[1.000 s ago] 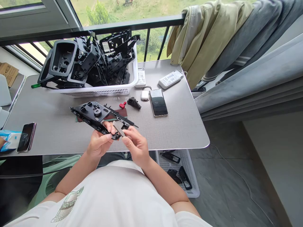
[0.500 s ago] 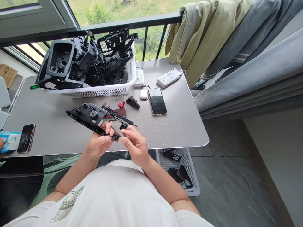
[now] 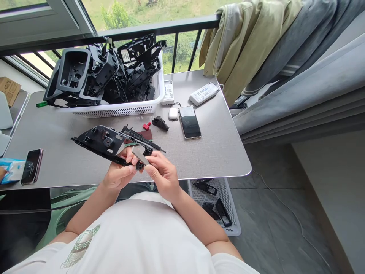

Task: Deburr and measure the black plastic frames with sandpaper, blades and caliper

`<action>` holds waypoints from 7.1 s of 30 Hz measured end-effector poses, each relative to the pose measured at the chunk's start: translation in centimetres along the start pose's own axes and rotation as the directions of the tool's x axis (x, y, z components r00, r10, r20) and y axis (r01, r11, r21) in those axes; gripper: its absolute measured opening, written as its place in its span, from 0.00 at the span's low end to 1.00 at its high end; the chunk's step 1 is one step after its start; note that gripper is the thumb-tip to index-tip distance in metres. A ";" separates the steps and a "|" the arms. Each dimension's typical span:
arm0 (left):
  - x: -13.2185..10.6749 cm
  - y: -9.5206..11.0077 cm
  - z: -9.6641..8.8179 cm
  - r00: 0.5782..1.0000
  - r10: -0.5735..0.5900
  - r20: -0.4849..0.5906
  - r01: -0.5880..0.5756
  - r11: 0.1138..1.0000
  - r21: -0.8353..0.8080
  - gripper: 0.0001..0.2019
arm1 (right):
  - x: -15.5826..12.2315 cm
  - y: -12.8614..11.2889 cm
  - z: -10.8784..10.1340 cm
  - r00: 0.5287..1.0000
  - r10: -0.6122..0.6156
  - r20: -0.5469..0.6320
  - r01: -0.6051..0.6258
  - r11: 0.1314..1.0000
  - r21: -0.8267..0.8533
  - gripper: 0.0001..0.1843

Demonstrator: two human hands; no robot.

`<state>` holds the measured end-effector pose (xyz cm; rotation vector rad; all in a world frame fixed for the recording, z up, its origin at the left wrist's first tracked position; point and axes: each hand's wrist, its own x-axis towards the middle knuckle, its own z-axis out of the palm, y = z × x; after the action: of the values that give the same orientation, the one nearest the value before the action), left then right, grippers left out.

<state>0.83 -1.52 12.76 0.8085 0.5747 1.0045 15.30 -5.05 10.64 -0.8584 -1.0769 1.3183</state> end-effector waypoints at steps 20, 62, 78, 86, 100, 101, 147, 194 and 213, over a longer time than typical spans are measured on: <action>-0.4 -0.2 -0.1 1.000 0.000 0.011 0.000 0.999 -0.033 0.15 | -0.3 -0.1 0.2 1.000 -0.021 0.002 0.021 0.998 -0.057 0.15; -0.9 0.2 -0.3 0.999 -0.034 0.035 0.033 0.999 0.014 0.21 | -1.1 0.2 0.7 0.998 0.054 -0.010 -0.055 0.996 -0.067 0.18; -0.7 0.1 -0.4 0.997 -0.072 0.005 0.073 0.997 -0.038 0.19 | -1.0 0.1 0.6 0.999 0.047 -0.026 -0.049 0.993 -0.105 0.20; -0.7 -0.2 -0.6 0.999 -0.028 0.027 0.029 0.999 -0.019 0.19 | -1.0 0.3 0.6 0.999 0.043 -0.012 -0.043 0.997 -0.064 0.17; 2.0 -2.8 -3.6 0.932 0.160 -0.326 -0.048 0.943 0.328 0.15 | 1.5 3.3 0.1 0.997 -0.054 -0.048 0.008 0.743 -0.670 0.14; 2.3 -3.2 -3.9 0.925 0.168 -0.341 -0.037 0.932 0.359 0.14 | 1.7 3.6 0.1 0.998 -0.045 -0.036 0.006 0.704 -0.710 0.14; 8.8 -5.3 -10.4 0.967 -0.016 -0.253 0.064 0.981 0.182 0.16 | 14.2 5.0 -21.0 0.697 0.382 -0.607 -0.712 0.466 -0.525 0.20; 9.5 -4.5 -12.2 0.904 -0.003 -0.427 -0.060 0.989 -0.135 0.12 | 10.9 3.3 -17.2 0.787 0.166 -0.594 -0.547 0.632 -0.549 0.24; 6.9 4.3 -7.2 0.905 0.328 -0.271 -0.240 0.920 0.311 0.11 | 9.3 2.5 0.1 0.974 0.221 0.057 -0.196 0.939 -0.283 0.18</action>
<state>-3.69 8.25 11.58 1.0015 0.9045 1.3628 13.89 4.38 9.42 -1.1573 -1.2875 1.4114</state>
